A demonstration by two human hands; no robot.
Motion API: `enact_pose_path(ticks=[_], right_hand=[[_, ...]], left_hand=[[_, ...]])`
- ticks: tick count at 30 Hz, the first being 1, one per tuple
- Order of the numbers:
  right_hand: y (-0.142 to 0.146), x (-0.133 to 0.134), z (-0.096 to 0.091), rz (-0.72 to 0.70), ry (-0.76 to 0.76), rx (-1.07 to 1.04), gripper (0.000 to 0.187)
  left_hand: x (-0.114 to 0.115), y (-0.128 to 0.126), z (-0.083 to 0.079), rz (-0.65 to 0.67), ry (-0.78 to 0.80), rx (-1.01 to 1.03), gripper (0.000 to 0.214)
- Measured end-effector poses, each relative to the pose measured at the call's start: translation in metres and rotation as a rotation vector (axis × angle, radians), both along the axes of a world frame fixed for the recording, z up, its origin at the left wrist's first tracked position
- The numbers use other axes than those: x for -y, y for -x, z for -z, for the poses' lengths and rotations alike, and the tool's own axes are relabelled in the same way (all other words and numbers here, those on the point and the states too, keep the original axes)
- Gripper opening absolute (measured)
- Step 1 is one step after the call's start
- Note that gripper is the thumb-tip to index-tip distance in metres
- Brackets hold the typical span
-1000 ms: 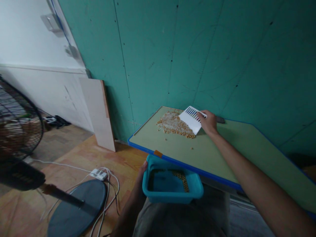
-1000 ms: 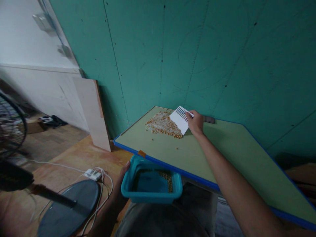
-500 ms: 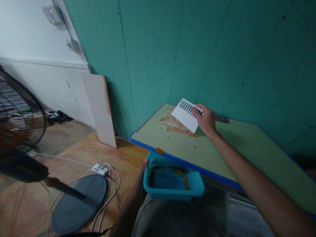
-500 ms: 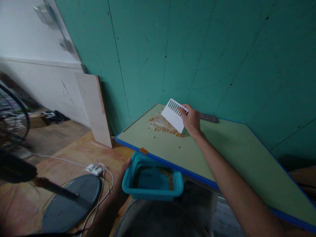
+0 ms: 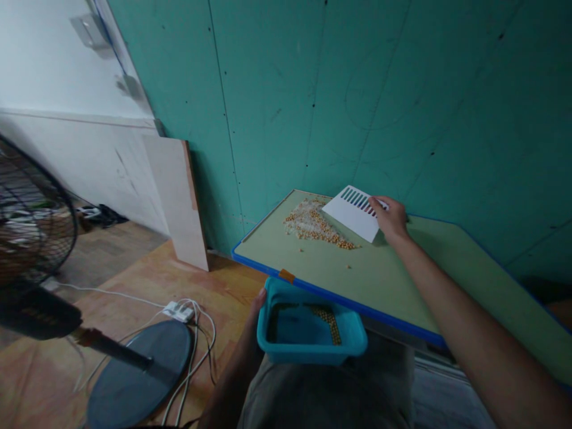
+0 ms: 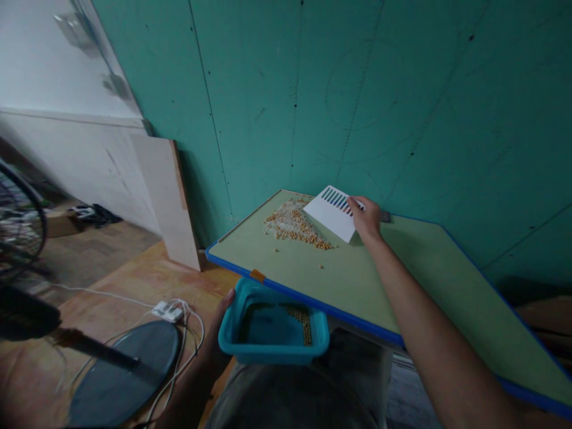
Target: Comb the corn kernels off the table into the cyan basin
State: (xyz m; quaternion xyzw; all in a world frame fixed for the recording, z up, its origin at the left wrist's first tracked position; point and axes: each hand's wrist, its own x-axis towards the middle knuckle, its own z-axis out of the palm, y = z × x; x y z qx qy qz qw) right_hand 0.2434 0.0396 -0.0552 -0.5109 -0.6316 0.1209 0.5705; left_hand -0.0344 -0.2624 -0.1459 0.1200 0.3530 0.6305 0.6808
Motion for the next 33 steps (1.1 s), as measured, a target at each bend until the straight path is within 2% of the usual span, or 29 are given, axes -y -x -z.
enact_pose_path(ticks=[4,8,15,22,27,33], right_hand=[[0.000,-0.010,0.019,-0.041,0.066,-0.078,0.050],[0.016,-0.009,0.024,-0.095,0.055,-0.113,0.051],[0.037,0.010,0.011,-0.152,-0.038,-0.051,0.042],[0.049,0.024,0.004,-0.199,-0.072,0.002,0.040],[0.059,0.040,-0.009,-0.175,-0.154,0.056,0.036],[0.065,0.050,-0.023,-0.061,-0.244,0.204,0.035]], left_hand=[[-0.001,0.001,0.003,0.009,0.001,-0.016,0.057],[-0.002,0.001,0.005,-0.019,-0.013,-0.058,0.054],[-0.002,0.001,0.001,0.004,0.004,-0.039,0.058],[-0.003,0.000,0.005,-0.007,0.008,-0.005,0.061],[-0.003,0.000,0.002,-0.038,0.048,-0.062,0.054],[-0.003,-0.003,0.001,-0.066,0.046,-0.081,0.053]])
